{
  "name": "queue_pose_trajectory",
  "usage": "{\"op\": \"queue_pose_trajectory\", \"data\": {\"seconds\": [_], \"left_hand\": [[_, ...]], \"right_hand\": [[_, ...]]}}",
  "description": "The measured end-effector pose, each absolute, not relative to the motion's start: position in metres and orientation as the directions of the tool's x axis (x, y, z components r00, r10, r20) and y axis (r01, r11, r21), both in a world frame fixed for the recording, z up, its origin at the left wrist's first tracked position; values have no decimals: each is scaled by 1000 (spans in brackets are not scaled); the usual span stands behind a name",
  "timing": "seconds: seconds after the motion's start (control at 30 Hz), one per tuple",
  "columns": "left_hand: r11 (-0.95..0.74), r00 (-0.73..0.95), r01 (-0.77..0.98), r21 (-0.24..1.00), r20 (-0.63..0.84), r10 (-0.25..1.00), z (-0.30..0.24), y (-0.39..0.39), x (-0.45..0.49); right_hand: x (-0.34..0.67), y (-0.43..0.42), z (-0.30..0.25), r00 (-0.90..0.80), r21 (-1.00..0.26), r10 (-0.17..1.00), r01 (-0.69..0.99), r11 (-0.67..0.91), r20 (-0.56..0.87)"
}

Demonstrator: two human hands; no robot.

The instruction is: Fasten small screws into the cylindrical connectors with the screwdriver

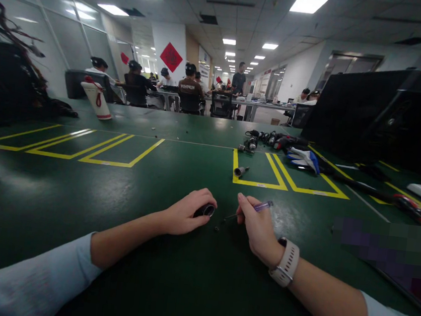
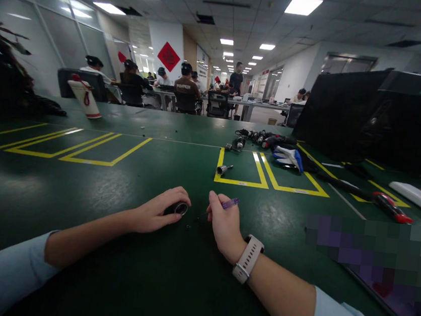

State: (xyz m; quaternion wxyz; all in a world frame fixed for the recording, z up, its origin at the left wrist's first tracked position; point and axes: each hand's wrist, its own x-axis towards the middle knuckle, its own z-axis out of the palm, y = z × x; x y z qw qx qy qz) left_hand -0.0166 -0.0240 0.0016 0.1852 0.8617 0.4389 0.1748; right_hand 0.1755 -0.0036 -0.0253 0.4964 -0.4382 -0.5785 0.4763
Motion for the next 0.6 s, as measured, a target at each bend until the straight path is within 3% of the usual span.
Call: {"op": "queue_pose_trajectory", "data": {"seconds": [0.6], "left_hand": [[-638, 667, 658, 400, 85, 740, 8, -27, -15]], "right_hand": [[176, -8, -20, -202, -975, 965, 113, 193, 167]]}}
